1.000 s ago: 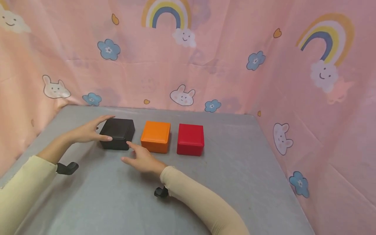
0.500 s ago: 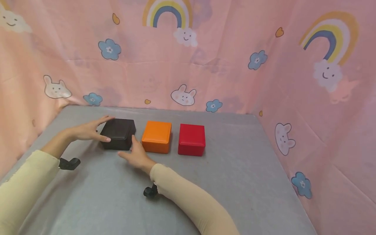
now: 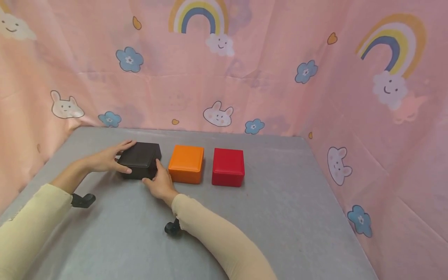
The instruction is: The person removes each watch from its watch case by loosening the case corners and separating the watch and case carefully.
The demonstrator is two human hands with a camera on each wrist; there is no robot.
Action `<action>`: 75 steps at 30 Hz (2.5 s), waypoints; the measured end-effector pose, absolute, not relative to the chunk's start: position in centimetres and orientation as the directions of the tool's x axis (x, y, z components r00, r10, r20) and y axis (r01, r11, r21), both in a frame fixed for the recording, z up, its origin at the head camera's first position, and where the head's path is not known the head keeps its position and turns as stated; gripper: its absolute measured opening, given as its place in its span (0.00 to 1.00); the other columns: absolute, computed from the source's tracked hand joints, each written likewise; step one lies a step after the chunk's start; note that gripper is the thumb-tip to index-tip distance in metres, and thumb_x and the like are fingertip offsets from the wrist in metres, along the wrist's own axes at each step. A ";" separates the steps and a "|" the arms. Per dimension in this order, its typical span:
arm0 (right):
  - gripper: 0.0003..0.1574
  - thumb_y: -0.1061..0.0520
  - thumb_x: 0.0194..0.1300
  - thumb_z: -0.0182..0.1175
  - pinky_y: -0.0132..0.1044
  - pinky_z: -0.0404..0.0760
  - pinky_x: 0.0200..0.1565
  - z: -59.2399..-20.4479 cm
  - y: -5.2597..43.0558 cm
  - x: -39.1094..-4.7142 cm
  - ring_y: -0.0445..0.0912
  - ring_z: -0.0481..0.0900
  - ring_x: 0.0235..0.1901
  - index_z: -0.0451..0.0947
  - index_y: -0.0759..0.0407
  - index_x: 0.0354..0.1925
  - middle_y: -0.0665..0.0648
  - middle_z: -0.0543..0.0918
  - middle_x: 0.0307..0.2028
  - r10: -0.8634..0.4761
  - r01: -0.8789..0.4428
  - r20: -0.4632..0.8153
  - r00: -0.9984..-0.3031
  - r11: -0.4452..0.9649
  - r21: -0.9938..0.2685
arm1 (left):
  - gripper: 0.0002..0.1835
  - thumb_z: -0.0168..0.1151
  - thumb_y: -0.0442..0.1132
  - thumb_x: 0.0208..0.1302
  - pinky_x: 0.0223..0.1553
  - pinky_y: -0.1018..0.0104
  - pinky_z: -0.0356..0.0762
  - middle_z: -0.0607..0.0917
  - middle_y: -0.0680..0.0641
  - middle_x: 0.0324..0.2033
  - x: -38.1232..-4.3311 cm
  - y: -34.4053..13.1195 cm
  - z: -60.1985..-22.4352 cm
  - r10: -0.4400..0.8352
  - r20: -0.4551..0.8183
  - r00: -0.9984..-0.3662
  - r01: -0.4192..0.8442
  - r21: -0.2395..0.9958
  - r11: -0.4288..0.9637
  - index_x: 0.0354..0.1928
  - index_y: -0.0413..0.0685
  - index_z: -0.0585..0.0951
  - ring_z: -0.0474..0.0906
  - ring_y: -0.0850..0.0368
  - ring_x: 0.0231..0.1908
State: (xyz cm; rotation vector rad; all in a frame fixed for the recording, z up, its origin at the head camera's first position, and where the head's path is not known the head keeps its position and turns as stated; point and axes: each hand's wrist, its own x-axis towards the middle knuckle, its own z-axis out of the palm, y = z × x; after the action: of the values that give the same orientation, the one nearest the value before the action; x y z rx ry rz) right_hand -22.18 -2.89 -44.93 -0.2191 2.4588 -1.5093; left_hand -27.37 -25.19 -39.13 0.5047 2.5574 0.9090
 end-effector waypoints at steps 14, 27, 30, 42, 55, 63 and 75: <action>0.42 0.57 0.73 0.60 0.28 0.65 0.20 -45.4 -3.8 -22.5 0.38 0.65 0.16 0.56 0.56 0.78 0.47 0.69 0.21 -0.178 0.008 -0.101 -0.979 0.458 -0.889 | 0.61 0.77 0.44 0.55 0.70 0.22 0.39 0.36 0.37 0.81 -27.6 -26.2 -40.9 0.455 -0.172 -0.874 0.179 0.757 0.629 0.82 0.51 0.45 0.30 0.27 0.78; 0.43 0.58 0.72 0.61 0.28 0.62 0.18 -45.4 -4.0 -22.5 0.38 0.63 0.14 0.56 0.56 0.78 0.47 0.67 0.16 -0.159 0.025 -0.108 -0.981 0.450 -0.893 | 0.61 0.77 0.45 0.55 0.70 0.23 0.42 0.37 0.36 0.81 -27.3 -26.1 -41.4 0.422 -0.150 -0.894 0.174 0.753 0.635 0.82 0.53 0.45 0.33 0.27 0.78; 0.43 0.59 0.72 0.61 0.28 0.61 0.17 -45.4 -4.1 -22.5 0.38 0.61 0.13 0.56 0.58 0.78 0.47 0.65 0.14 -0.160 0.021 -0.103 -0.982 0.446 -0.895 | 0.60 0.77 0.46 0.54 0.71 0.24 0.43 0.40 0.36 0.81 -27.5 -26.1 -41.5 0.411 -0.131 -0.902 0.182 0.748 0.638 0.82 0.51 0.48 0.34 0.28 0.79; 0.40 0.59 0.73 0.60 0.26 0.62 0.19 -45.4 -4.1 -22.4 0.37 0.60 0.14 0.57 0.62 0.77 0.46 0.65 0.16 -0.162 -0.013 -0.071 -0.984 0.469 -0.883 | 0.54 0.76 0.46 0.55 0.65 0.33 0.65 0.48 0.36 0.80 -27.7 -26.2 -41.6 0.383 -0.093 -0.919 0.183 0.760 0.624 0.80 0.50 0.55 0.57 0.23 0.72; 0.39 0.57 0.73 0.60 0.27 0.63 0.21 -45.4 -4.0 -22.5 0.37 0.60 0.13 0.58 0.63 0.76 0.46 0.64 0.13 -0.174 -0.032 -0.067 -0.982 0.512 -0.858 | 0.41 0.69 0.50 0.62 0.68 0.24 0.54 0.63 0.32 0.75 -28.7 -26.1 -40.3 0.337 -0.096 -0.937 0.146 0.768 0.623 0.76 0.50 0.66 0.53 0.27 0.75; 0.39 0.58 0.74 0.59 0.28 0.67 0.25 -45.2 -3.9 -22.4 0.38 0.60 0.13 0.58 0.64 0.76 0.48 0.66 0.13 -0.171 -0.040 -0.057 -0.984 0.513 -0.857 | 0.38 0.61 0.58 0.68 0.70 0.27 0.54 0.64 0.35 0.75 -30.1 -25.9 -39.4 0.334 -0.118 -0.935 0.138 0.747 0.651 0.75 0.47 0.67 0.54 0.31 0.76; 0.37 0.58 0.74 0.58 0.43 0.67 0.73 -45.3 -4.2 -22.2 0.48 0.73 0.69 0.60 0.65 0.75 0.59 0.65 0.74 -0.167 -0.071 -0.023 -0.986 0.533 -0.843 | 0.40 0.44 0.62 0.76 0.69 0.37 0.68 0.63 0.28 0.73 -31.0 -25.4 -39.4 0.289 -0.176 -0.941 0.040 0.790 0.611 0.75 0.36 0.62 0.63 0.30 0.71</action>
State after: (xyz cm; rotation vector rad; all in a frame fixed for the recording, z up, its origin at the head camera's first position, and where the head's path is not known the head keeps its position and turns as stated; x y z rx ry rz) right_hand -22.18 -4.21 -45.28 -0.2070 2.6613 -1.4569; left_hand -30.96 -25.40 -39.39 0.2669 2.5530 1.2420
